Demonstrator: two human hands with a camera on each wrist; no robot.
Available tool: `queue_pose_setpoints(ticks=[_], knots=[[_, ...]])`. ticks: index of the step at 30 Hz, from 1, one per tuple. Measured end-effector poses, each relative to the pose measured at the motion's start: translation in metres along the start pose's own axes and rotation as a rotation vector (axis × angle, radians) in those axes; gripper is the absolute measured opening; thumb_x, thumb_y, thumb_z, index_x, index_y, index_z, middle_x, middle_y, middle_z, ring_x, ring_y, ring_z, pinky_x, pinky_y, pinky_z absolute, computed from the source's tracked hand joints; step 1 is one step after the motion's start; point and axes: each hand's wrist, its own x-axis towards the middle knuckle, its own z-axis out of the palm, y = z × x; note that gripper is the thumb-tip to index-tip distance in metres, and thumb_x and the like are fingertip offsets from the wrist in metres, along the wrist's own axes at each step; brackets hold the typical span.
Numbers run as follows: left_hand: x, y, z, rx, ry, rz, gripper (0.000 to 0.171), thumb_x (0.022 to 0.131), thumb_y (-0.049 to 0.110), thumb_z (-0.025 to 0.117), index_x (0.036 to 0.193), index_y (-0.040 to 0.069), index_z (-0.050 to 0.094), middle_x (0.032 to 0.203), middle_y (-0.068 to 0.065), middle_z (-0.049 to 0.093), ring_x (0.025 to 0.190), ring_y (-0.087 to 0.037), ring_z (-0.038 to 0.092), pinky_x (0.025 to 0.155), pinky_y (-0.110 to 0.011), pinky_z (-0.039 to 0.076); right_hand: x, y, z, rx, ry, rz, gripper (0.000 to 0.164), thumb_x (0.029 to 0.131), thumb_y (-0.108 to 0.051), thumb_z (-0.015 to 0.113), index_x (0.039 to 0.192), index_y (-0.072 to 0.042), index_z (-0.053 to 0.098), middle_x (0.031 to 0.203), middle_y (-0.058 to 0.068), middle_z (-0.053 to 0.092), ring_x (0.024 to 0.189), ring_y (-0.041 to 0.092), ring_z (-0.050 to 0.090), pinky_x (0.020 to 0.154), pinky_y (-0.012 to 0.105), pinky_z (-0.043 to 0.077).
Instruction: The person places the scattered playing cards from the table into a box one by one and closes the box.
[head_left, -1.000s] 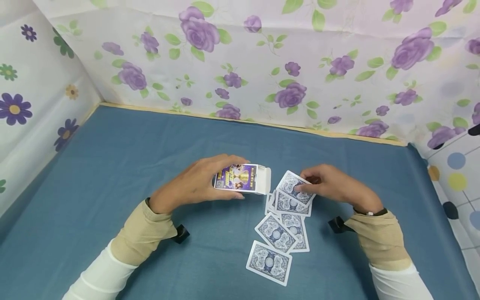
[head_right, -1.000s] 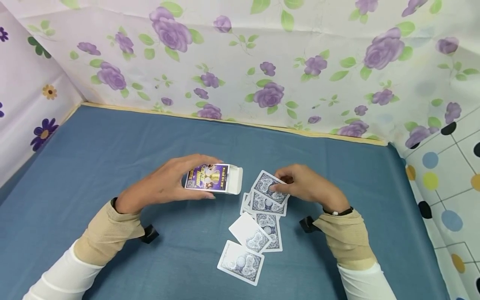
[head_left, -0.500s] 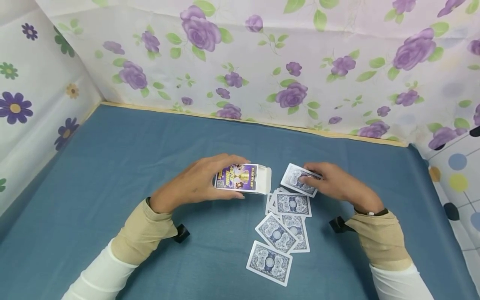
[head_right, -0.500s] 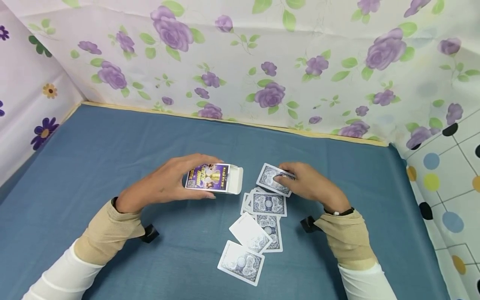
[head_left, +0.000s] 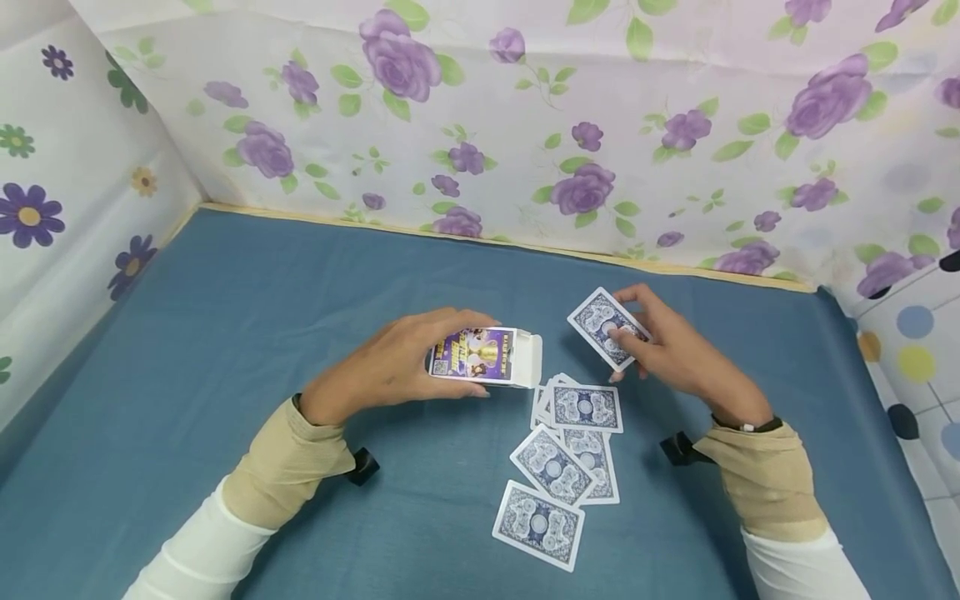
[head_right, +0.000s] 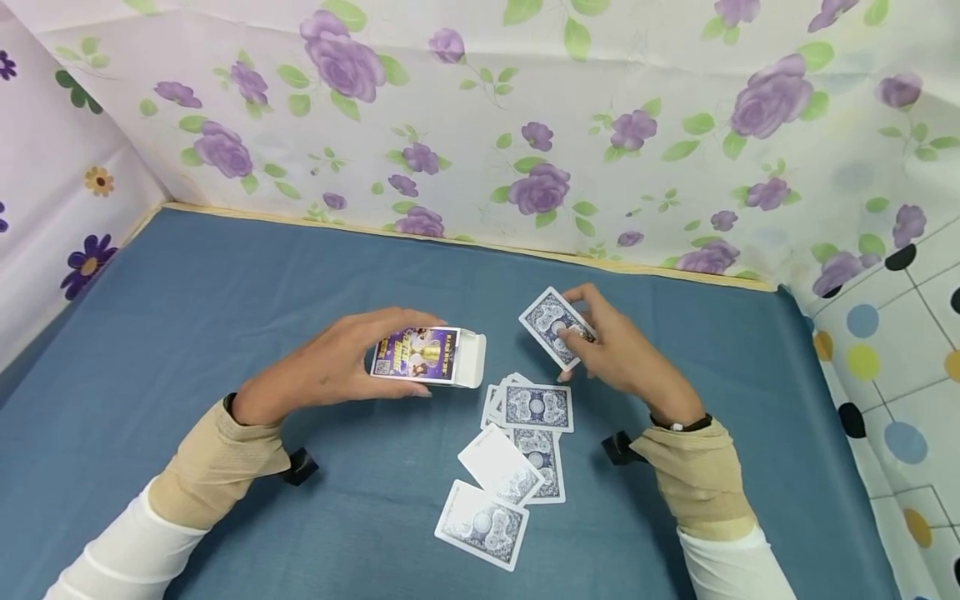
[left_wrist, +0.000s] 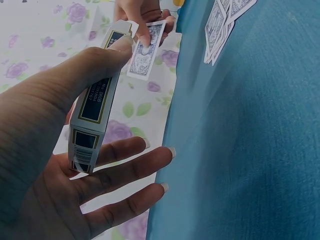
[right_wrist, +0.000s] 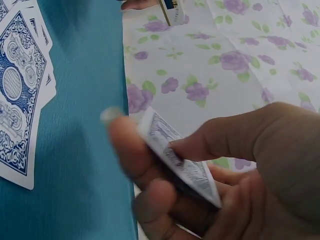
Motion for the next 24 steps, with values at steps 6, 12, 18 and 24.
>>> queue_pose_setpoints(ticks=[6, 12, 18, 24], knots=[[0.001, -0.001, -0.001, -0.007, 0.006, 0.006, 0.069, 0.078, 0.056, 0.074, 0.139, 0.035, 0.051, 0.108, 0.015, 0.056, 0.081, -0.006, 0.052, 0.068, -0.029, 0.047, -0.002, -0.005, 0.001, 0.103, 0.132, -0.046, 0.05, 0.098, -0.014, 0.059, 0.142, -0.011, 0.035, 0.086, 0.023, 0.06, 0.05, 0.036, 0.062, 0.049, 0.043, 0.053], [0.001, 0.0, -0.001, -0.012, 0.003, 0.007, 0.069, 0.078, 0.056, 0.074, 0.14, 0.036, 0.051, 0.108, 0.015, 0.055, 0.081, -0.005, 0.052, 0.068, -0.029, 0.047, -0.002, -0.01, 0.002, 0.031, 0.264, -0.121, 0.046, 0.095, -0.018, 0.065, 0.139, -0.015, 0.053, 0.069, 0.018, 0.058, 0.048, 0.025, 0.062, 0.044, 0.033, 0.047], [0.002, 0.0, -0.002, -0.012, 0.011, 0.01, 0.068, 0.079, 0.055, 0.074, 0.14, 0.034, 0.051, 0.107, 0.014, 0.055, 0.081, -0.005, 0.053, 0.068, -0.03, 0.047, -0.007, -0.021, 0.005, 0.056, 0.283, -0.194, 0.045, 0.093, -0.014, 0.067, 0.137, -0.015, 0.059, 0.089, 0.013, 0.063, 0.05, 0.022, 0.062, 0.045, 0.033, 0.049], [0.001, -0.001, -0.001, -0.012, 0.017, 0.001, 0.07, 0.079, 0.055, 0.074, 0.141, 0.031, 0.05, 0.113, 0.013, 0.056, 0.082, -0.006, 0.053, 0.069, -0.03, 0.048, -0.011, -0.037, 0.01, 0.095, 0.26, -0.237, 0.043, 0.093, -0.014, 0.067, 0.135, -0.016, 0.061, 0.094, 0.011, 0.066, 0.053, 0.021, 0.065, 0.048, 0.034, 0.051]])
